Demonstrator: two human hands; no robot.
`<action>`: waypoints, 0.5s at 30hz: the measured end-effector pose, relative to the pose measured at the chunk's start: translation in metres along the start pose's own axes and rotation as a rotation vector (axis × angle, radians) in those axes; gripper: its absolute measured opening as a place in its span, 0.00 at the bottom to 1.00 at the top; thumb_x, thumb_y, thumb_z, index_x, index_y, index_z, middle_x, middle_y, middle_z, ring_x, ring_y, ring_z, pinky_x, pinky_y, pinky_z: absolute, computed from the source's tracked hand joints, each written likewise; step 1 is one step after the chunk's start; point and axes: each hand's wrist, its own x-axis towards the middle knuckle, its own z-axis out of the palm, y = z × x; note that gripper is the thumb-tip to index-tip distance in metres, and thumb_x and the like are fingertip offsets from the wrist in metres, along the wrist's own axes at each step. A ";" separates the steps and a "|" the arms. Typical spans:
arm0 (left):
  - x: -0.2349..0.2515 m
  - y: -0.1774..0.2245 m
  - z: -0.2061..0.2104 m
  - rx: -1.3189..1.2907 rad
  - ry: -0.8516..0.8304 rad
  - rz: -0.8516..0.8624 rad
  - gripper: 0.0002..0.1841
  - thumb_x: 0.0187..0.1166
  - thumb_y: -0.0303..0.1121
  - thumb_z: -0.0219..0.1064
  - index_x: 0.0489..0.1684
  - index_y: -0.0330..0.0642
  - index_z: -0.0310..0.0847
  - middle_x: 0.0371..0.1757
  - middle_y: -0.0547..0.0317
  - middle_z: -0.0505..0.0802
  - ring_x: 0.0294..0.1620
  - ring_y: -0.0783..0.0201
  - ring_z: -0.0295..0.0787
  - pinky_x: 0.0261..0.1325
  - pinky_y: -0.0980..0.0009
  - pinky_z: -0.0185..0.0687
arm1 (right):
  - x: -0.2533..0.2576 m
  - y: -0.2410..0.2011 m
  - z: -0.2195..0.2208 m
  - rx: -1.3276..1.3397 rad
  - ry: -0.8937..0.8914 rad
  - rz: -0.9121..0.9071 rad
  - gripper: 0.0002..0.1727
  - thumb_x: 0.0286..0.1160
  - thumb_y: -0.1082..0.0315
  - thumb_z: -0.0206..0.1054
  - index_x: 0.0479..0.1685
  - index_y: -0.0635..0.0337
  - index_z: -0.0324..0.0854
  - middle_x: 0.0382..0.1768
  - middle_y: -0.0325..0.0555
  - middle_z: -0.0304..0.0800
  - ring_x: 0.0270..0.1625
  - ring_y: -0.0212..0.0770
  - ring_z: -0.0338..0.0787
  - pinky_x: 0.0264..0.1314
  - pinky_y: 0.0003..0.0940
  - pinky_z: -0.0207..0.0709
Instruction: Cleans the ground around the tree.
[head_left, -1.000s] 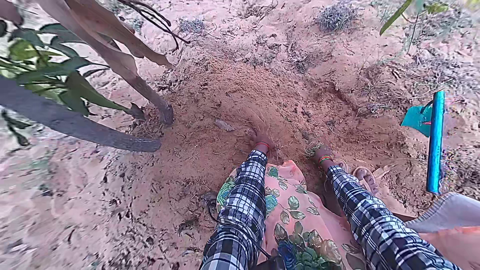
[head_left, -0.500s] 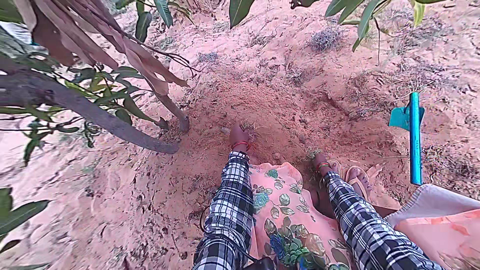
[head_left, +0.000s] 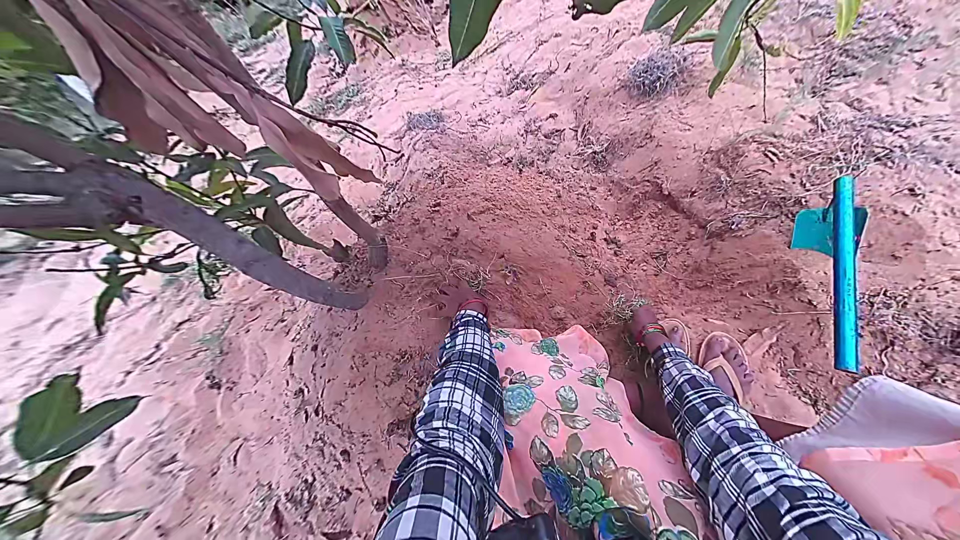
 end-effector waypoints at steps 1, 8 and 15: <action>0.019 -0.003 0.027 0.048 -0.108 -0.007 0.29 0.72 0.40 0.75 0.76 0.49 0.80 0.85 0.28 0.70 0.86 0.20 0.59 0.67 0.13 0.61 | 0.000 0.001 0.000 -0.008 -0.006 0.002 0.34 0.71 0.65 0.76 0.78 0.69 0.75 0.83 0.71 0.68 0.85 0.66 0.71 0.84 0.61 0.68; 0.050 0.004 0.025 -0.022 -0.454 0.028 0.26 0.76 0.34 0.73 0.74 0.38 0.81 0.83 0.30 0.73 0.81 0.32 0.74 0.74 0.39 0.79 | -0.001 0.000 -0.002 -0.041 -0.032 -0.023 0.34 0.73 0.64 0.75 0.78 0.72 0.74 0.82 0.74 0.69 0.85 0.66 0.72 0.84 0.60 0.68; 0.051 0.013 0.015 -0.192 -0.390 0.129 0.22 0.79 0.28 0.68 0.73 0.35 0.81 0.74 0.29 0.83 0.79 0.33 0.77 0.77 0.39 0.75 | 0.004 0.002 0.004 -0.032 -0.021 -0.019 0.34 0.72 0.66 0.75 0.78 0.71 0.74 0.82 0.74 0.67 0.82 0.69 0.75 0.81 0.62 0.71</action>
